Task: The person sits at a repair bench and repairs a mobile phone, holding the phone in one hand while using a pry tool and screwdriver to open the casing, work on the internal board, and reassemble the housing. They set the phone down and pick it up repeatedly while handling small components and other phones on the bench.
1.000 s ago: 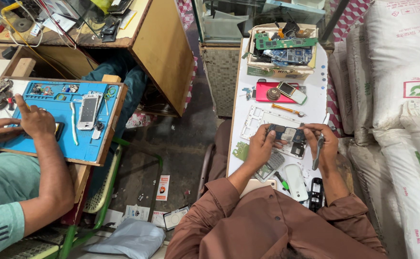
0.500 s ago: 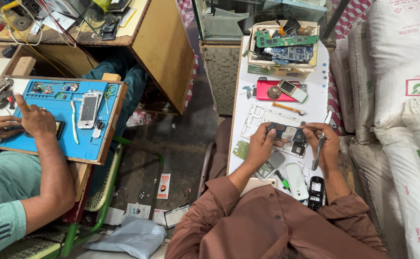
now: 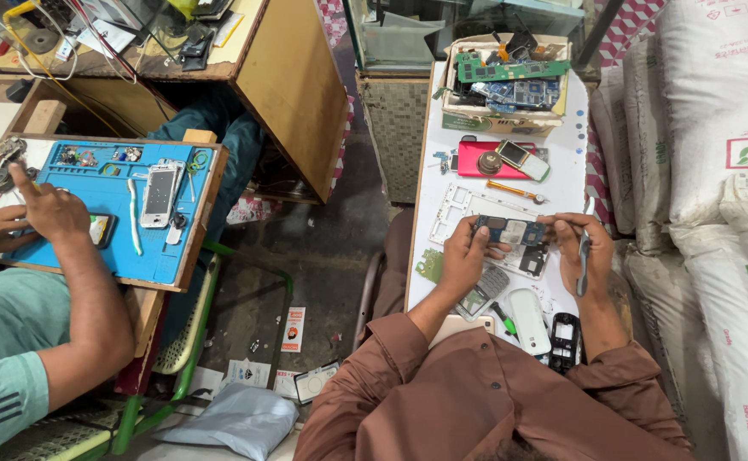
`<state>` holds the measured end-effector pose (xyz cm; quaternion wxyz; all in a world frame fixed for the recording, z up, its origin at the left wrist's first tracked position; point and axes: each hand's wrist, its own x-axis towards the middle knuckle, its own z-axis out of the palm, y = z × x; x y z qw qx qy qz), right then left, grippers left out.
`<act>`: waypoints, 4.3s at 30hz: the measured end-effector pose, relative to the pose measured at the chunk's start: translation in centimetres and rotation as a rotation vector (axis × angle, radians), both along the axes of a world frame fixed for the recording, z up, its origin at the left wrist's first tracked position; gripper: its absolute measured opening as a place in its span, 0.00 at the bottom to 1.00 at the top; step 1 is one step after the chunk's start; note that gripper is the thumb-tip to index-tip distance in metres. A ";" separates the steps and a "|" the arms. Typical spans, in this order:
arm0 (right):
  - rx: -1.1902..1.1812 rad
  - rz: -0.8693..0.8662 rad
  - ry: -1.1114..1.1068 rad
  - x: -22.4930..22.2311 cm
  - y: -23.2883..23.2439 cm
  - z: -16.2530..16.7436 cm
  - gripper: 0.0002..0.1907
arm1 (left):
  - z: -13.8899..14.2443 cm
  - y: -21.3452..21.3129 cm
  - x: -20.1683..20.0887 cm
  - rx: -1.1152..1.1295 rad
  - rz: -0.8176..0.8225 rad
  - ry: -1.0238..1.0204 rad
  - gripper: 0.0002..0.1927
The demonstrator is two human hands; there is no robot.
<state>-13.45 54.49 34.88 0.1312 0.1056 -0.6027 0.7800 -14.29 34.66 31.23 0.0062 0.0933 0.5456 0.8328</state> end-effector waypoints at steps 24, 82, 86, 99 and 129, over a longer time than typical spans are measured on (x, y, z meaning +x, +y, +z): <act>0.123 -0.056 -0.057 -0.2 0.1 -0.7 0.10 | 0.7 -0.2 0.1 -0.063 -0.038 -0.023 0.15; -0.034 0.029 -0.078 -0.7 1.4 -1.7 0.12 | 3.2 -0.7 1.3 -0.246 -0.090 0.026 0.21; -0.037 0.016 -0.088 -0.5 1.3 -1.5 0.13 | 3.4 -0.8 1.4 -0.343 -0.084 -0.004 0.21; -0.027 0.034 -0.061 -0.2 1.1 -1.0 0.12 | 3.3 -0.6 1.3 -0.269 -0.100 0.005 0.20; -0.038 0.003 -0.067 -0.4 1.0 -1.3 0.13 | 4.1 -0.7 2.1 -0.293 -0.054 0.077 0.18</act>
